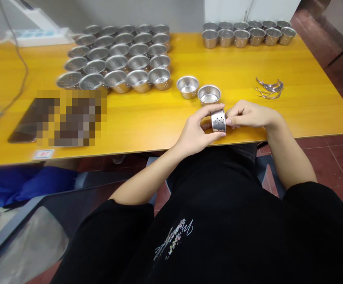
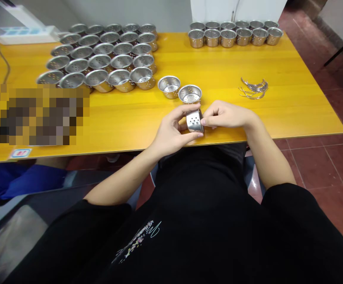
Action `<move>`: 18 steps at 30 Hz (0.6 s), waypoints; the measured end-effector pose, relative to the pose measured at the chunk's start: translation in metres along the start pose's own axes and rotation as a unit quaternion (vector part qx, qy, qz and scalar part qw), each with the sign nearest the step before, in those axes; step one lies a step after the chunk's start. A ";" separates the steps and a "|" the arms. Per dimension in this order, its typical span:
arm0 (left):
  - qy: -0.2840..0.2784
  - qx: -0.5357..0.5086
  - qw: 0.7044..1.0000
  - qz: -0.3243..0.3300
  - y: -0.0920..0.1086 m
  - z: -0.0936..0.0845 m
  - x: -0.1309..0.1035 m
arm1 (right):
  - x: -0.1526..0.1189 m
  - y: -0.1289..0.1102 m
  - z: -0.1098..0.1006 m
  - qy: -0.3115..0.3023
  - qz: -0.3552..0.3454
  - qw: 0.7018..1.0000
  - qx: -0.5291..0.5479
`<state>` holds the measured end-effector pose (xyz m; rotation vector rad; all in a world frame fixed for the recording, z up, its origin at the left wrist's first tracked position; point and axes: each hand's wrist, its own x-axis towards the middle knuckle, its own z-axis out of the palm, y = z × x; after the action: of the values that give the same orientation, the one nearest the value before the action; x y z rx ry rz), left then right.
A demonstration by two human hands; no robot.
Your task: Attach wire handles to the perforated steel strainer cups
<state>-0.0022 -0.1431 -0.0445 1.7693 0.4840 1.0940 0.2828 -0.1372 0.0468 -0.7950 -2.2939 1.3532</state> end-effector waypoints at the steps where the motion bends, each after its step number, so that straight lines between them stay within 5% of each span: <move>1: -0.001 -0.004 1.000 -0.001 0.000 0.000 0.000 | -0.001 -0.001 0.000 -0.001 0.001 1.000 -0.001; 18: -0.011 0.021 1.000 0.015 0.002 -0.001 0.002 | -0.005 0.003 0.001 0.012 -0.010 0.999 0.036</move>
<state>-0.0025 -0.1420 -0.0420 1.8284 0.4726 1.0912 0.2866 -0.1398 0.0436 -0.7588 -2.2150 1.4021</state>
